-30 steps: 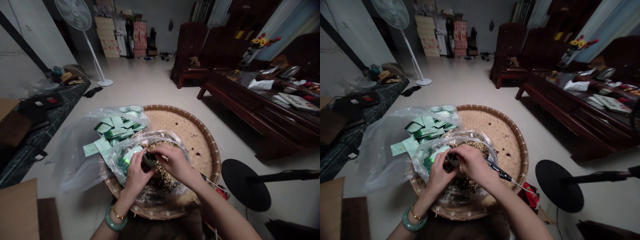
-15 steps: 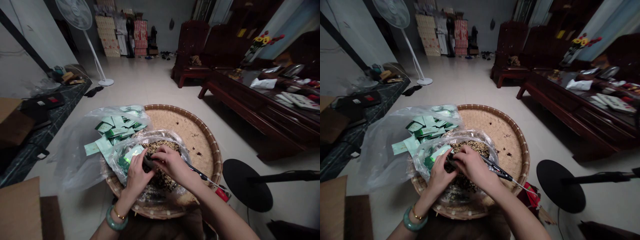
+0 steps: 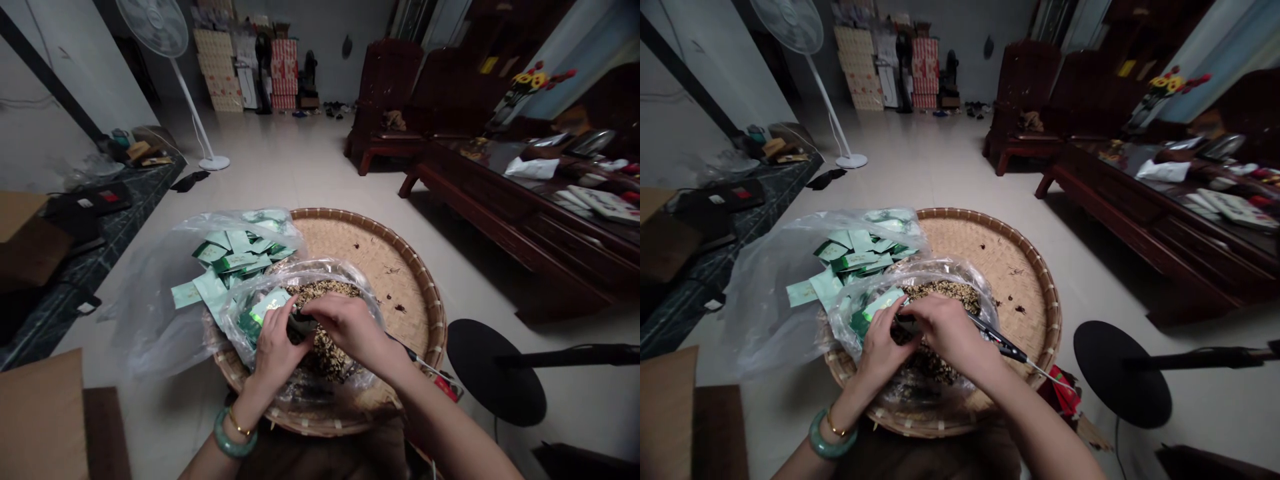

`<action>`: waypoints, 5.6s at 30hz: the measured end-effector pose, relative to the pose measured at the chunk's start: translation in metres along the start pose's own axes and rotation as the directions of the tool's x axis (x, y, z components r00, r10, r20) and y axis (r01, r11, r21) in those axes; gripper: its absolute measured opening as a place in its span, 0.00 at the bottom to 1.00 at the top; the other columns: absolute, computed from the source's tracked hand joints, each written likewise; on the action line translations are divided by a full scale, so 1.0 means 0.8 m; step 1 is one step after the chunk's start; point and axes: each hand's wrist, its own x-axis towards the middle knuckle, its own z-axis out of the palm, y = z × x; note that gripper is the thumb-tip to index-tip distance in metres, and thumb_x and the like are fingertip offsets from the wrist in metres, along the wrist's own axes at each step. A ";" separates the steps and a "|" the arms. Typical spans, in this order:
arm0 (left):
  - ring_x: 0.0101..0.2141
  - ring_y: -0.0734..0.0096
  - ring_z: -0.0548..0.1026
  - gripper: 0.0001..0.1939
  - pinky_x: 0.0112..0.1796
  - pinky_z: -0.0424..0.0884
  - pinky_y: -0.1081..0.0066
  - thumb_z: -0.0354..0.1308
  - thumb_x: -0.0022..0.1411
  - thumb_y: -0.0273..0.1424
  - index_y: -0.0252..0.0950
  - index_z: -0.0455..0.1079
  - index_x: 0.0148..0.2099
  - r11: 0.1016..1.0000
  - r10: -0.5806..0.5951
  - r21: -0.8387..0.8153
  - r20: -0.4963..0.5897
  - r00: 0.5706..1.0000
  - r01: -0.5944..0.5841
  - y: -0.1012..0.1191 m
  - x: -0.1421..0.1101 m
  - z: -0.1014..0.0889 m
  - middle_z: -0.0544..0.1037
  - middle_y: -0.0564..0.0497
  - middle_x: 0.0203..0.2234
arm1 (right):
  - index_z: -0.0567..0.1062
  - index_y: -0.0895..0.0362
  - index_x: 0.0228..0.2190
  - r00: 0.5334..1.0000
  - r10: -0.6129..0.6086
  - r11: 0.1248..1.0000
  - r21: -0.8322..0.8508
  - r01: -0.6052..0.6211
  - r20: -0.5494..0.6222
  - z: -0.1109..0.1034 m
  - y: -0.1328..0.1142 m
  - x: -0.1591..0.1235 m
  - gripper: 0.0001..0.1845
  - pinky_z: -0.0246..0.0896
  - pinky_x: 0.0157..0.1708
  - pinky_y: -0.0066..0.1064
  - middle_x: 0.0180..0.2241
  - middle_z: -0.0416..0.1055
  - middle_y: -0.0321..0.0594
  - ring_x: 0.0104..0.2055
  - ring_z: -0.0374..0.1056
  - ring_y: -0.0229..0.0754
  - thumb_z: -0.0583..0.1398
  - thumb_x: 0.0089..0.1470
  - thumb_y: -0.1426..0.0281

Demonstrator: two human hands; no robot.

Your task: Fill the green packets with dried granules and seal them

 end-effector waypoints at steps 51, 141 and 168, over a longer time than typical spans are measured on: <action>0.24 0.71 0.72 0.13 0.28 0.70 0.74 0.62 0.51 0.39 0.33 0.75 0.28 0.711 -0.347 -0.597 0.161 0.924 0.371 0.008 0.030 -0.013 0.77 0.52 0.21 | 0.78 0.56 0.33 0.972 0.235 0.950 0.209 -0.234 0.018 -0.013 0.028 -0.023 0.05 0.64 0.32 0.28 0.33 0.76 0.39 0.35 0.70 0.39 0.62 0.52 0.72; 0.26 0.65 0.79 0.22 0.27 0.73 0.72 0.73 0.39 0.34 0.29 0.74 0.36 0.191 -0.255 -0.454 0.833 0.491 0.870 0.034 0.011 -0.006 0.81 0.46 0.28 | 0.75 0.56 0.42 0.928 0.361 0.932 0.067 -0.356 -0.092 0.013 0.064 -0.057 0.12 0.63 0.37 0.31 0.36 0.75 0.41 0.35 0.70 0.40 0.58 0.58 0.64; 0.28 0.65 0.80 0.26 0.30 0.74 0.71 0.73 0.39 0.36 0.29 0.72 0.40 0.232 -0.280 -0.541 0.759 0.588 0.808 0.026 0.026 -0.009 0.81 0.41 0.36 | 0.79 0.55 0.39 0.793 0.597 0.752 0.259 -0.607 0.124 -0.034 0.090 -0.113 0.30 0.67 0.42 0.38 0.34 0.76 0.44 0.43 0.71 0.48 0.46 0.60 0.48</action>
